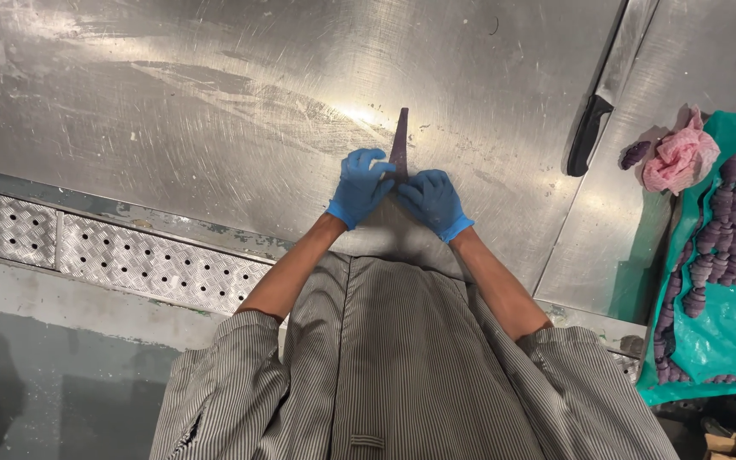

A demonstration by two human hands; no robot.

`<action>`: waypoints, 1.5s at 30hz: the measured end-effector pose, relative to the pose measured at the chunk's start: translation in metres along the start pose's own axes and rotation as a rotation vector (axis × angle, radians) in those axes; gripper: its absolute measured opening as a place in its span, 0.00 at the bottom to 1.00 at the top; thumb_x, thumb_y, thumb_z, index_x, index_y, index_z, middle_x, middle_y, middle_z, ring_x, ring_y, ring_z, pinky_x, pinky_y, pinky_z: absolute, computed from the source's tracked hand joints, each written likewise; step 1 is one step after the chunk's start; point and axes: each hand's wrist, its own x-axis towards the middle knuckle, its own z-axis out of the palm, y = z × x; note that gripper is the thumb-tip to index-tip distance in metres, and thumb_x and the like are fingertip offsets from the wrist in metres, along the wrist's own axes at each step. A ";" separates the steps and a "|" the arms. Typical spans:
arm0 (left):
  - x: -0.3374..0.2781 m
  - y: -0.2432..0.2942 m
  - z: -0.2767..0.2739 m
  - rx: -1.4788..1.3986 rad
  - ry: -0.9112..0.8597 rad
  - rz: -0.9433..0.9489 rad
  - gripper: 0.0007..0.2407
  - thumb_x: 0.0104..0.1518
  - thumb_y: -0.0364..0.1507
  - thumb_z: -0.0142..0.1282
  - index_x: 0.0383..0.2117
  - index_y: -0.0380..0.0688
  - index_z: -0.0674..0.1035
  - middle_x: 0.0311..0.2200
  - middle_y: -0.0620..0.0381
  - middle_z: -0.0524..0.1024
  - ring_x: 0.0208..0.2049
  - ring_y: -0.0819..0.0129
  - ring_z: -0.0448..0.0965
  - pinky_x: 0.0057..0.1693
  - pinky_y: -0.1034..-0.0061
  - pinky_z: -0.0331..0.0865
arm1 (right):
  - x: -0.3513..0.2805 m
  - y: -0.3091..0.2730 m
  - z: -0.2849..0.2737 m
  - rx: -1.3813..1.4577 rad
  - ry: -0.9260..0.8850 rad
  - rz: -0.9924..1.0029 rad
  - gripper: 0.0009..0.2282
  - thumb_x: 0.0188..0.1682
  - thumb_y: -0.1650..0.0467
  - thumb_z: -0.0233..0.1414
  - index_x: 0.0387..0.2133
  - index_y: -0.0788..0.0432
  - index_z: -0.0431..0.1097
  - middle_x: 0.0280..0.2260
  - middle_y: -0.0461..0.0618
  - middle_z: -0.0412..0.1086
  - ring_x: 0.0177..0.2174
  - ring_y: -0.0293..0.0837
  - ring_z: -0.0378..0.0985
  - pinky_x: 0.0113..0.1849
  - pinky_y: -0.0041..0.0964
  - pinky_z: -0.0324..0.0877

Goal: Shaping and rolling purple dough into small individual pieces and arranging them on a tray.

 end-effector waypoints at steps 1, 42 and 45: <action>0.000 0.000 -0.003 0.001 0.000 0.000 0.15 0.52 0.32 0.66 0.46 0.52 0.78 0.51 0.52 0.72 0.54 0.50 0.70 0.57 0.54 0.64 | -0.001 0.001 0.001 0.000 0.001 0.000 0.11 0.48 0.67 0.61 0.42 0.52 0.74 0.40 0.45 0.68 0.44 0.47 0.69 0.48 0.42 0.68; 0.016 -0.011 -0.003 -0.047 -0.049 0.163 0.10 0.56 0.33 0.63 0.43 0.53 0.81 0.46 0.55 0.74 0.47 0.55 0.74 0.53 0.63 0.70 | 0.020 0.018 0.003 0.094 0.040 0.052 0.17 0.49 0.65 0.62 0.50 0.54 0.70 0.43 0.48 0.65 0.45 0.49 0.69 0.48 0.46 0.66; 0.022 -0.012 -0.005 -0.159 -0.073 0.099 0.16 0.55 0.34 0.64 0.49 0.49 0.80 0.46 0.56 0.74 0.47 0.54 0.74 0.54 0.62 0.70 | 0.024 0.021 0.002 0.095 0.002 0.068 0.14 0.49 0.66 0.61 0.48 0.51 0.70 0.41 0.46 0.66 0.43 0.48 0.70 0.47 0.45 0.66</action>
